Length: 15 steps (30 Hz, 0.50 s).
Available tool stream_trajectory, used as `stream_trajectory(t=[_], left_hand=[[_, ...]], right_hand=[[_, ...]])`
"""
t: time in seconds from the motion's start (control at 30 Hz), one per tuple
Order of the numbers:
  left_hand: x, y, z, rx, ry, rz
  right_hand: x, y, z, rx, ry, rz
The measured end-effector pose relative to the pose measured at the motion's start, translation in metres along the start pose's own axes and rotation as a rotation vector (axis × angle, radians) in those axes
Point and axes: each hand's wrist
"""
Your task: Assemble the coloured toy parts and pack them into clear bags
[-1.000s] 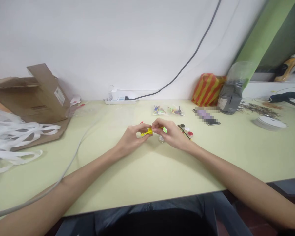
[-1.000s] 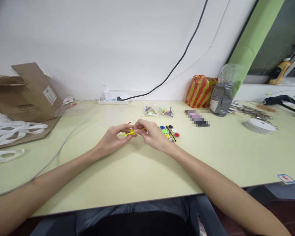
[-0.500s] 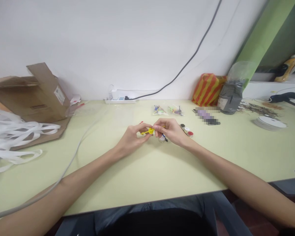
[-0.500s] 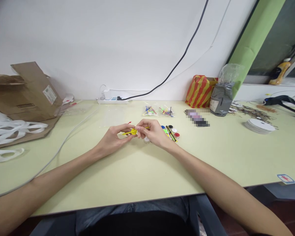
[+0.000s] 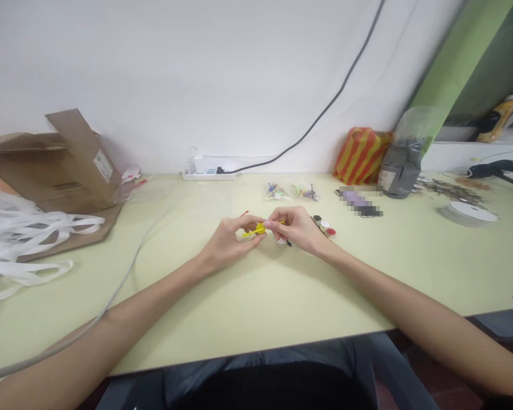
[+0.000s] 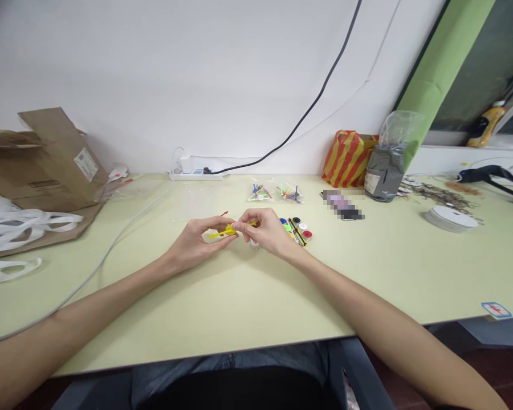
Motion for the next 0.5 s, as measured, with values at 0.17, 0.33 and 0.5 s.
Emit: stream_trajectory(t=[0.17,0.33,0.5], left_hand=[[0.0010,0.0005,-0.0008,0.002,-0.019,0.013],[-0.0004,0.0010,0.0004,0.003,-0.046,0.040],[-0.0022,0.0017,-0.0009,-0.033,-0.118,0.098]], right_hand=[[0.0010,0.0001,0.0006,0.007,0.046,0.005],[0.0026,0.0007,-0.0006,-0.054,0.061,-0.006],[0.0033,0.0015,-0.0011,-0.068,0.118,-0.019]])
Point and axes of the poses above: each hand's wrist, its own y-axis away from the middle knuckle, its own z-axis out of the palm, x = y × z, and after that the axes turned 15 degrees about y, right-handed
